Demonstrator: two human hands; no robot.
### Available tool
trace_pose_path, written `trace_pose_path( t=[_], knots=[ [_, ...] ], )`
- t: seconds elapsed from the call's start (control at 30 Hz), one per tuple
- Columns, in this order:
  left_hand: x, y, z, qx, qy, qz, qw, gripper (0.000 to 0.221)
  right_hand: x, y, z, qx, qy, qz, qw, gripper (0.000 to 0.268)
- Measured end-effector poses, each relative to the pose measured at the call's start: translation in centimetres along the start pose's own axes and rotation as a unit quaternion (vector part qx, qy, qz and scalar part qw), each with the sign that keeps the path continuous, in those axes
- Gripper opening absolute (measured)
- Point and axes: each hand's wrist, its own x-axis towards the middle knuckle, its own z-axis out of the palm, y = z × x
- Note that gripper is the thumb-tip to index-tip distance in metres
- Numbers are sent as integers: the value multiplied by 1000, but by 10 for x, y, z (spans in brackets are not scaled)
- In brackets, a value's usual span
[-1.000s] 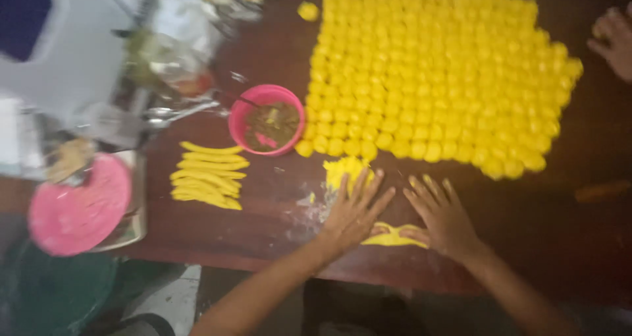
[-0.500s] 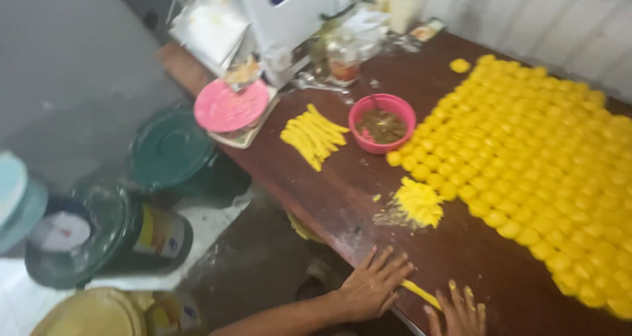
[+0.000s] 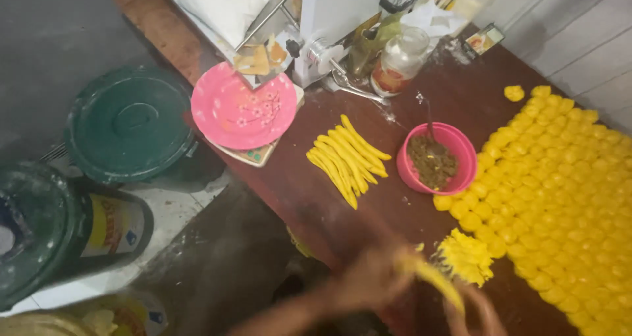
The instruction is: Flattening portions of yellow dough, adding filling, scoring with a scraper, and rolling them into shapes for baking.
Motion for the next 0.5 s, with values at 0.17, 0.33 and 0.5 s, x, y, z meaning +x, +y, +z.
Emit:
trace_pose_path(
  t=[0.17,0.33,0.5],
  knots=[
    [107,-42,-131,152,17,86,985,19,162,-186,94,15,28,-4,999,28],
    [111,-98,-196,430,6,85,899,29,182,-186,156,-127,4,-132,983,29],
    [100,-97,-206,358,-16,23,933,50,72,-154,119,-90,27,123,988,27]
  ],
)
